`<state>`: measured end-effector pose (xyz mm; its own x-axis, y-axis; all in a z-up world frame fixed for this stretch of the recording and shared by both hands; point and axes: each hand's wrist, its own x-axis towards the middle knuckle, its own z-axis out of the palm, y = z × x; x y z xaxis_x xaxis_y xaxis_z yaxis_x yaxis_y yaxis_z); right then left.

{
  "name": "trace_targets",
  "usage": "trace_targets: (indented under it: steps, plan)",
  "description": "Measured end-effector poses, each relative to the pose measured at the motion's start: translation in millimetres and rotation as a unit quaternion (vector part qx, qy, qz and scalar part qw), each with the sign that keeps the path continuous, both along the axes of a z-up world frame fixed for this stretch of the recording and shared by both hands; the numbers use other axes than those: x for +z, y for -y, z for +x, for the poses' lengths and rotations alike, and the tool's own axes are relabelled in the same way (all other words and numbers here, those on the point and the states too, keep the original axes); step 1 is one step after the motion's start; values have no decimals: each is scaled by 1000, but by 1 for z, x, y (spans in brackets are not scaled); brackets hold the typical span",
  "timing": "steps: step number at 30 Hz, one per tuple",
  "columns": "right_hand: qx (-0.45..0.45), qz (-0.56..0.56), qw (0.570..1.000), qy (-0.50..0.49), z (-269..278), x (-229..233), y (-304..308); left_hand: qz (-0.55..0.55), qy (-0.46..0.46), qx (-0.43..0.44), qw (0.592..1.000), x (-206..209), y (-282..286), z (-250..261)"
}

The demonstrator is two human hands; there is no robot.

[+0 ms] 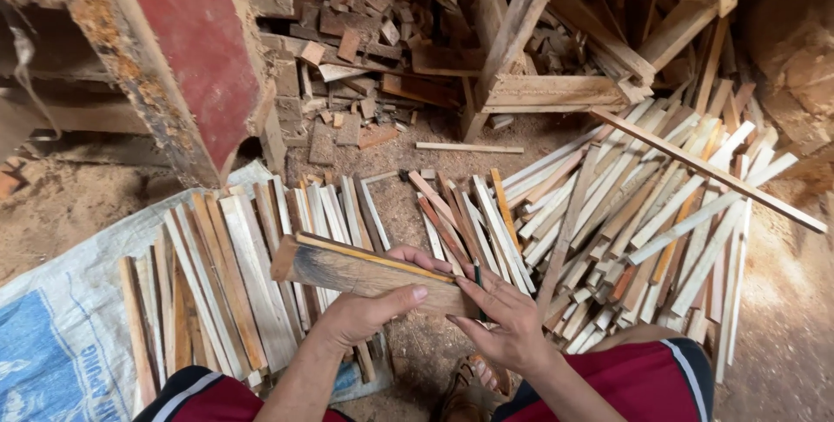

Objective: Sorting and marking thin wood strips on a workshop floor

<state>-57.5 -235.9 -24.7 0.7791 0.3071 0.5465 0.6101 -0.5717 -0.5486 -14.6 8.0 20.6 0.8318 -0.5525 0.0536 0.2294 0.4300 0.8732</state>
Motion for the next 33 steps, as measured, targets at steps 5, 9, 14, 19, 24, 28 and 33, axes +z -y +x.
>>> trace_targets:
  steps: [5,9,14,19,24,28,33]
  plan:
    - [-5,-12,1000,25,0,-21,4,14,3,35,999,-4,1,-2]
    - [38,85,994,-54,-2,1,-5,-6,17,52,999,-16,-1,0]
    - [19,229,967,-111,-1,54,-23,29,92,14,995,-9,8,-3]
    - [167,348,890,-245,10,96,-70,-7,107,-31,994,-5,20,1]
    - [152,279,901,-295,20,91,-72,-29,49,-33,998,-9,12,-7]
    - [59,255,888,-378,11,58,-24,-43,22,-13,999,-9,-4,-9]
    - [72,276,898,-333,7,73,-22,51,27,21,998,-11,-1,-9]
